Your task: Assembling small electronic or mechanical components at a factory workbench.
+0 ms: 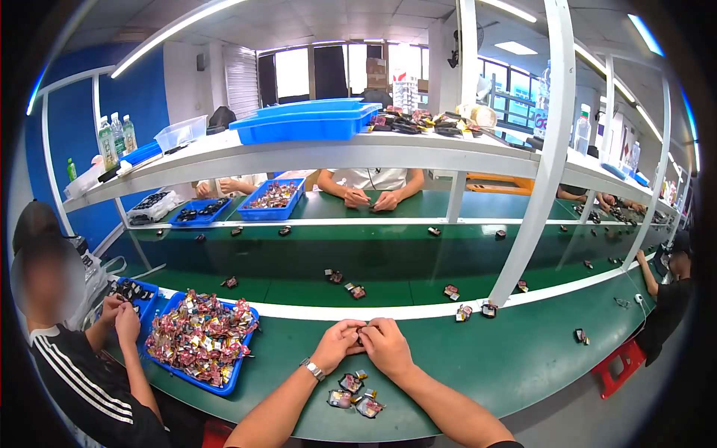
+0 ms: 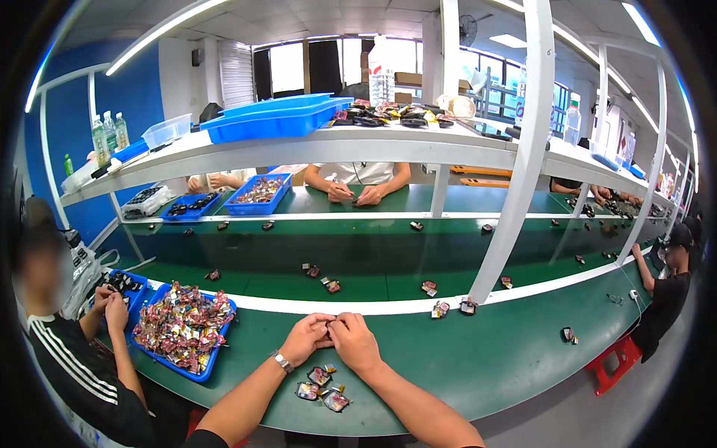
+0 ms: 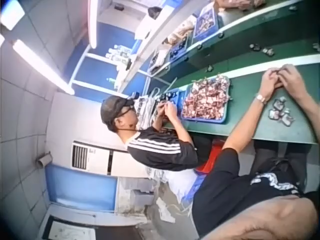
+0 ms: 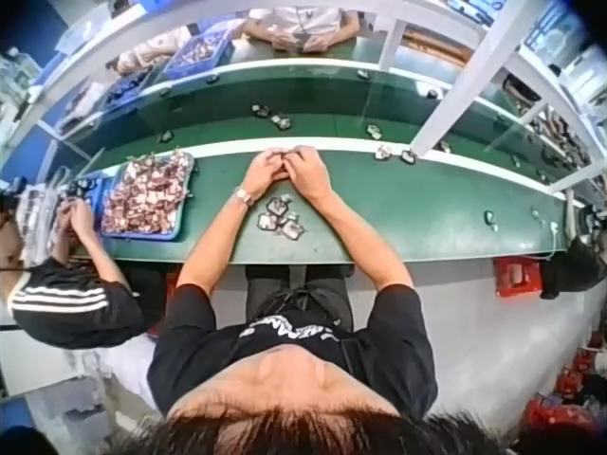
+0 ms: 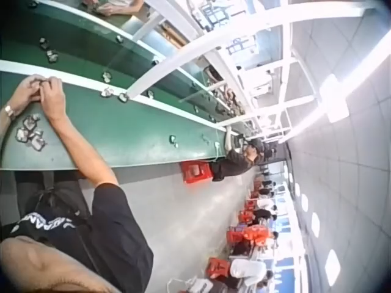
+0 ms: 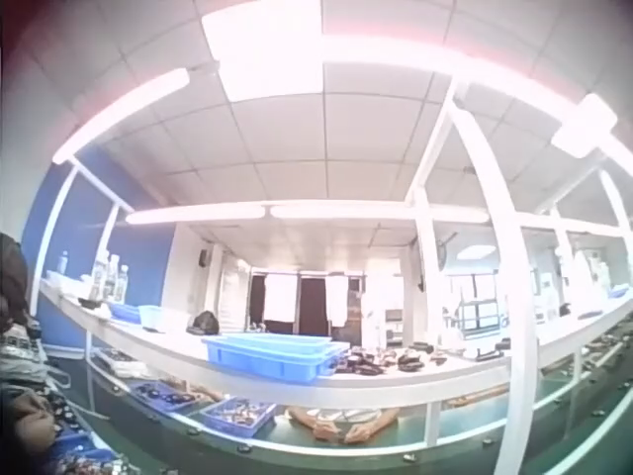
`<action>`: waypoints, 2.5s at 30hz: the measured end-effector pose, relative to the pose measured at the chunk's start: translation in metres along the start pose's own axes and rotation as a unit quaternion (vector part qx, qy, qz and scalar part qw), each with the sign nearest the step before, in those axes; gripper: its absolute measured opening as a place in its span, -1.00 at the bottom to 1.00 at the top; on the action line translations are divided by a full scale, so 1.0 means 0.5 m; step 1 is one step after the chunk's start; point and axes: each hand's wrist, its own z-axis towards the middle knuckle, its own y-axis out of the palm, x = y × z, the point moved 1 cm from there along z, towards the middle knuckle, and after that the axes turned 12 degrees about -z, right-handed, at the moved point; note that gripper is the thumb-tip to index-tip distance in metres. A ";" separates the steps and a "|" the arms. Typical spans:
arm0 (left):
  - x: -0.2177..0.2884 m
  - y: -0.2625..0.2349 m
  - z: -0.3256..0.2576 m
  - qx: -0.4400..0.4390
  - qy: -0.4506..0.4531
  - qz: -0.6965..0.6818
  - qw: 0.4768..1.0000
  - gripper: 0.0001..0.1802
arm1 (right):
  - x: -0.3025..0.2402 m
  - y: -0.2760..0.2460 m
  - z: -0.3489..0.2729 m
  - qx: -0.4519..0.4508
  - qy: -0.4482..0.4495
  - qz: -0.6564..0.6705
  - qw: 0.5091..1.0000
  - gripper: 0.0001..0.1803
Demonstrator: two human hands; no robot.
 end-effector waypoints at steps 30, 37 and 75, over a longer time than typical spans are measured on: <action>-0.013 -0.019 0.026 0.110 0.136 0.114 0.978 -0.83 | 0.304 0.122 0.081 0.062 0.245 -0.173 0.952 -0.67; -0.011 -0.032 0.015 0.079 0.178 0.149 0.969 -0.66 | 0.125 0.167 0.122 -0.133 0.192 -0.152 0.961 -0.46; 0.016 -0.008 -0.005 0.006 -0.028 0.014 0.999 -0.63 | 0.024 -0.015 0.019 -0.111 -0.036 0.013 0.993 -0.87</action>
